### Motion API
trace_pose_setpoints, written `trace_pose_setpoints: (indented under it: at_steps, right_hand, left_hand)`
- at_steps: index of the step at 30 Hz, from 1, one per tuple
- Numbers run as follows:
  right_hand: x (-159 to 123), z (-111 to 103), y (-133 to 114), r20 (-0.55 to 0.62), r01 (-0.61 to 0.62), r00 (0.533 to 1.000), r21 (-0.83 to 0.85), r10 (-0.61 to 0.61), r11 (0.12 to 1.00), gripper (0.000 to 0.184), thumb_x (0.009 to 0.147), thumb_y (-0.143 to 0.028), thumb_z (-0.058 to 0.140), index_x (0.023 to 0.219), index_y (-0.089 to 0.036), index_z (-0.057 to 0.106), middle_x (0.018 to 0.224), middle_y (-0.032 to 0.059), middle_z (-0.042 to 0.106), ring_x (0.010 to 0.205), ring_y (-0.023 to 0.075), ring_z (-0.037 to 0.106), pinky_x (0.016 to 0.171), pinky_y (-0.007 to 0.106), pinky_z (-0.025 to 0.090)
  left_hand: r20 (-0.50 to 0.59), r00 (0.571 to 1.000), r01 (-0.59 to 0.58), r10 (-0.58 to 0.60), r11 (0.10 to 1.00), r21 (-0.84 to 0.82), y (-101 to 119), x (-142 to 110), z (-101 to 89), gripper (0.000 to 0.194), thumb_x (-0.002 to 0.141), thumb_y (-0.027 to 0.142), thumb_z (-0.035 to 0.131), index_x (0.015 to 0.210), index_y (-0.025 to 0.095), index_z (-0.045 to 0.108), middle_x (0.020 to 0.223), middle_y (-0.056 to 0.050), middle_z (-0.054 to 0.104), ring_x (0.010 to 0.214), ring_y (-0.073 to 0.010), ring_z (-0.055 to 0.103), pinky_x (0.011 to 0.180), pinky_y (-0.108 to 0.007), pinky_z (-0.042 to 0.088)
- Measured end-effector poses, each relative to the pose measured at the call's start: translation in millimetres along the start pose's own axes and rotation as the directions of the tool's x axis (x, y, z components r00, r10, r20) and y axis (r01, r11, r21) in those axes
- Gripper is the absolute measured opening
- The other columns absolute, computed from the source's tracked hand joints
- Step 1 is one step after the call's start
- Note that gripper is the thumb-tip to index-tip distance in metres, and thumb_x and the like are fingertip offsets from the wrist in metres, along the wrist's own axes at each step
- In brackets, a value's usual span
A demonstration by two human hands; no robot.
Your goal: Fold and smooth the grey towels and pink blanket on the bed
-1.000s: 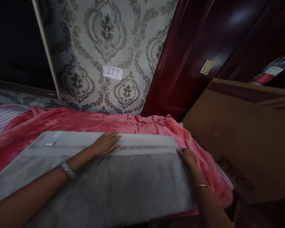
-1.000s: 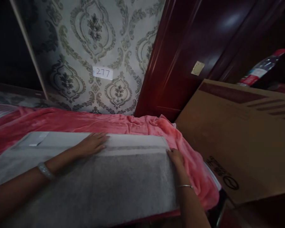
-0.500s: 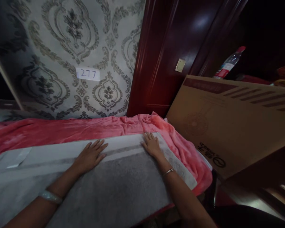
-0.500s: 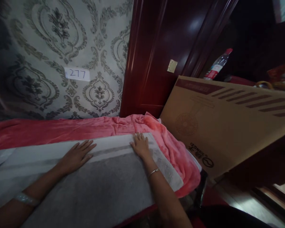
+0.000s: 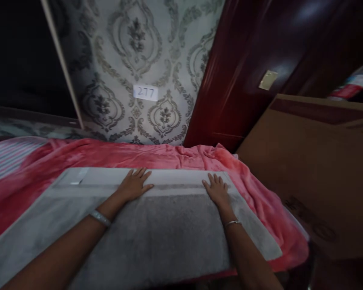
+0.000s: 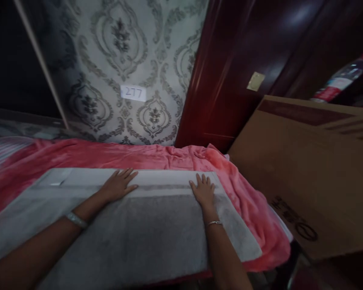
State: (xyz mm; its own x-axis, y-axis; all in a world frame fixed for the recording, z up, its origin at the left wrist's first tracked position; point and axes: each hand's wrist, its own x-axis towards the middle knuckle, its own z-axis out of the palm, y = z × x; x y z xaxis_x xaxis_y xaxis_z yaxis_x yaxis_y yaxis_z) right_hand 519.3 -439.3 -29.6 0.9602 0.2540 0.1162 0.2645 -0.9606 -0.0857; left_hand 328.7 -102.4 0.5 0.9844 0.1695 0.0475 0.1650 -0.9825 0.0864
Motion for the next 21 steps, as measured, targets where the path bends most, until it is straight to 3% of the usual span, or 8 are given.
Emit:
trace_pose_setpoints:
  at_steps: [6,11,14,16,19,21]
  right_hand:
    - [2.8,11.1,5.7,0.012,0.017,1.0,-0.034,-0.016,0.999,0.069,0.103,-0.06,0.024,0.163,-0.026,0.03,0.17,0.0106,0.027,0.156,0.0331,0.024,0.122,0.058,0.023]
    - [4.7,-4.5,3.5,0.119,0.021,0.993,-0.015,-0.02,1.0,0.069,0.103,-0.057,0.022,0.164,-0.025,0.027,0.172,0.0103,0.022,0.158,0.0324,0.02,0.123,0.059,0.024]
    - [-4.4,-13.8,14.5,0.166,0.032,0.986,-0.018,-0.029,0.999,0.066,0.104,-0.052,0.018,0.164,-0.027,0.027,0.171,0.0098,0.025,0.156,0.0297,0.026,0.121,0.059,0.028]
    - [-18.2,-11.0,32.7,0.138,0.044,0.99,-0.057,-0.035,0.997,0.065,0.104,-0.053,0.018,0.164,-0.031,0.026,0.171,0.0084,0.025,0.156,0.0296,0.026,0.12,0.061,0.03]
    - [-43.7,5.9,72.4,0.082,0.035,0.996,-0.127,-0.025,0.991,0.065,0.103,-0.054,0.019,0.164,-0.033,0.028,0.171,0.0062,0.025,0.156,0.0296,0.026,0.12,0.061,0.03]
    - [-56.8,18.3,98.7,0.047,0.016,0.999,-0.154,-0.008,0.988,0.065,0.103,-0.051,0.018,0.163,-0.031,0.031,0.17,0.0064,0.03,0.154,0.029,0.031,0.12,0.058,0.033]
  left_hand:
    - [-0.004,0.98,0.198,-0.198,0.979,0.039,-92.3,-53.5,-17.0,0.063,0.101,0.05,0.039,0.159,0.025,0.04,0.167,-0.012,0.034,0.157,-0.0285,0.028,0.126,-0.056,0.016]
    - [0.0,0.925,0.376,-0.38,0.915,0.143,-146.6,-108.9,-47.7,0.063,0.102,0.044,0.031,0.159,0.018,0.04,0.168,-0.016,0.033,0.157,-0.0348,0.026,0.123,-0.063,0.018]
    - [-0.076,0.876,0.483,-0.477,0.86,0.165,-150.4,-132.7,-55.0,0.065,0.101,0.045,0.031,0.157,0.014,0.042,0.168,-0.018,0.03,0.157,-0.0393,0.023,0.123,-0.065,0.017]
    - [-0.114,0.9,0.433,-0.42,0.888,0.153,-142.4,-145.0,-48.4,0.066,0.099,0.048,0.035,0.157,0.017,0.043,0.169,-0.016,0.029,0.157,-0.0389,0.021,0.124,-0.064,0.013]
    - [-0.083,0.963,0.262,-0.255,0.961,0.092,-126.7,-158.9,-26.3,0.065,0.098,0.05,0.035,0.158,0.026,0.042,0.17,-0.008,0.03,0.158,-0.0337,0.022,0.128,-0.058,0.012]
    - [-0.073,0.968,0.243,-0.24,0.969,0.038,-120.3,-164.2,-12.0,0.064,0.099,0.049,0.034,0.159,0.027,0.041,0.17,-0.007,0.031,0.158,-0.0329,0.022,0.128,-0.056,0.016]
